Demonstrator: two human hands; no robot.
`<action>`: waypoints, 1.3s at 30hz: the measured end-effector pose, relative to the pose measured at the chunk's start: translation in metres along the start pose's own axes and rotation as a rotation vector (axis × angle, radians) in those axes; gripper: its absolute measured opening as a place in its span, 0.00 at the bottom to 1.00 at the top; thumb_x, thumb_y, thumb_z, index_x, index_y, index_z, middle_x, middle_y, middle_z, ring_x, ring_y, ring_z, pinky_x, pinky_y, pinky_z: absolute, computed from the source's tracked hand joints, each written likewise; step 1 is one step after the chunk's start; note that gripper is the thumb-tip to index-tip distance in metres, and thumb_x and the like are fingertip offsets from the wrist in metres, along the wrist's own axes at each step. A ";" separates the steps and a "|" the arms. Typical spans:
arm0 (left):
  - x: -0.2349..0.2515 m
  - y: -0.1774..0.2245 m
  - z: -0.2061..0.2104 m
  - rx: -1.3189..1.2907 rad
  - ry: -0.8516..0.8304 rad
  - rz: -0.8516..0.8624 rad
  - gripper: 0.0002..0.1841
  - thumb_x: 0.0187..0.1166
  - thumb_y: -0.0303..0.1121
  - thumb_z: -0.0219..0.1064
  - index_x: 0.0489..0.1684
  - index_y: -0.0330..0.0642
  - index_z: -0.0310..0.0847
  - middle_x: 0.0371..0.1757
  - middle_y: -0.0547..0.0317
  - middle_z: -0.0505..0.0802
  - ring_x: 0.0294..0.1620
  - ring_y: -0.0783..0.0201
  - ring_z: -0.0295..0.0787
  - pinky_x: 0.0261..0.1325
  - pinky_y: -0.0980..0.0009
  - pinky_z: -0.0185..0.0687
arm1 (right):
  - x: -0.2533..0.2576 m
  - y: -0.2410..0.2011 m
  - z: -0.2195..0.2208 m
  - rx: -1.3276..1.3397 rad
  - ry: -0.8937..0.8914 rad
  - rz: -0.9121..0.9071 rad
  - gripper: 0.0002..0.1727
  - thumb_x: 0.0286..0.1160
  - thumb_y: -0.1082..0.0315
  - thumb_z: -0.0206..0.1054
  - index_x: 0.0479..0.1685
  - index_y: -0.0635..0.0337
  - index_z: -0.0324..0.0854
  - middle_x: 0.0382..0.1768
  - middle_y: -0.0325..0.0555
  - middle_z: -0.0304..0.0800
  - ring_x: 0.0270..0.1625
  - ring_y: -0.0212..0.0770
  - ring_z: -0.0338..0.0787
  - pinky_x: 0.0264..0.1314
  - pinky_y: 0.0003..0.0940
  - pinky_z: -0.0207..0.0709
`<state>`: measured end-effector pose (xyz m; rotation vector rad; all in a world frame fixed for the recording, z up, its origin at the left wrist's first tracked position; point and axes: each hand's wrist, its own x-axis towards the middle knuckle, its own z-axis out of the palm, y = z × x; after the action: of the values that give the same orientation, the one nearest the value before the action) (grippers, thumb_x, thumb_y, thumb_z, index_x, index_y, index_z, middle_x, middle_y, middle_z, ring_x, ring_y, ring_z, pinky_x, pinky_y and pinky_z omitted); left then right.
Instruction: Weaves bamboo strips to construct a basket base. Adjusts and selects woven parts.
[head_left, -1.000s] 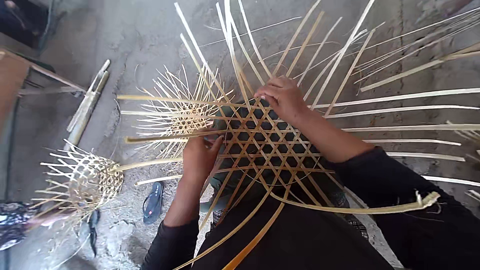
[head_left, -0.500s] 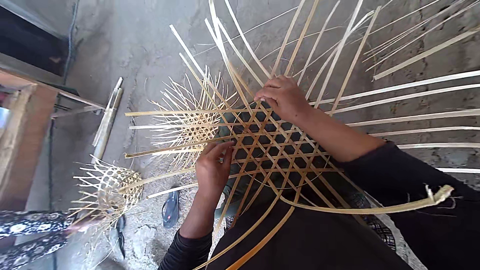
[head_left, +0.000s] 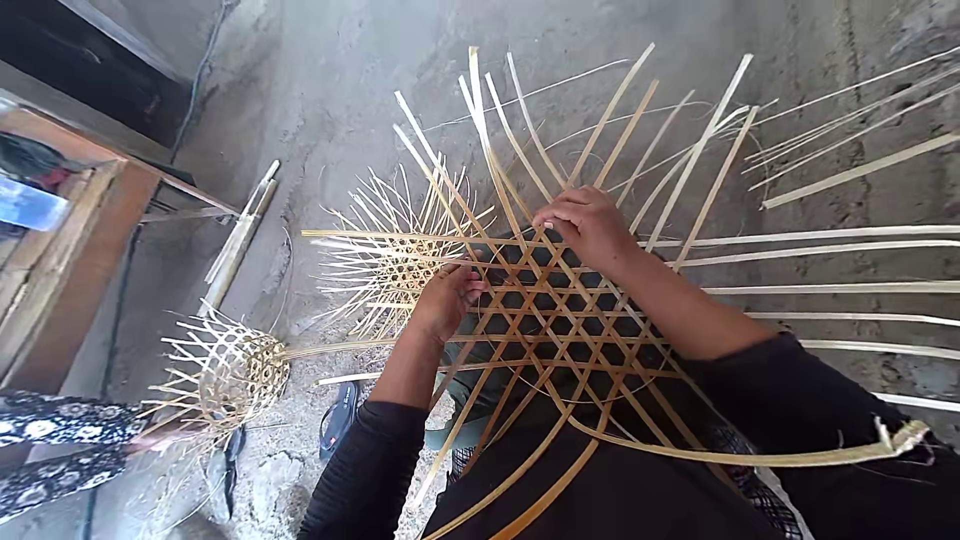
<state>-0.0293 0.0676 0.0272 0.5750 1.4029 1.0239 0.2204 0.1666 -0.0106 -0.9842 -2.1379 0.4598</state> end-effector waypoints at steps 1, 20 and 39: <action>-0.001 0.000 -0.001 -0.014 -0.006 0.010 0.15 0.93 0.32 0.52 0.68 0.39 0.78 0.39 0.58 0.87 0.31 0.69 0.85 0.43 0.75 0.86 | 0.000 0.000 0.001 0.000 0.001 0.002 0.12 0.86 0.68 0.62 0.51 0.47 0.94 0.54 0.47 0.93 0.64 0.53 0.87 0.71 0.60 0.72; -0.024 -0.008 0.032 0.307 -0.065 0.382 0.26 0.92 0.27 0.49 0.90 0.38 0.58 0.61 0.48 0.91 0.56 0.62 0.92 0.65 0.63 0.85 | -0.002 -0.003 0.004 0.002 0.003 0.013 0.12 0.86 0.66 0.62 0.51 0.49 0.94 0.55 0.47 0.94 0.64 0.54 0.88 0.71 0.60 0.73; 0.026 0.019 0.025 0.187 0.015 0.069 0.08 0.90 0.34 0.58 0.55 0.42 0.80 0.34 0.65 0.85 0.28 0.75 0.83 0.36 0.79 0.83 | -0.003 -0.003 0.002 -0.042 -0.009 0.043 0.13 0.87 0.66 0.60 0.53 0.46 0.93 0.55 0.46 0.94 0.65 0.53 0.87 0.71 0.58 0.73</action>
<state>-0.0130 0.1053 0.0332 0.7590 1.5105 0.9591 0.2187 0.1621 -0.0121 -1.0549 -2.1459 0.4419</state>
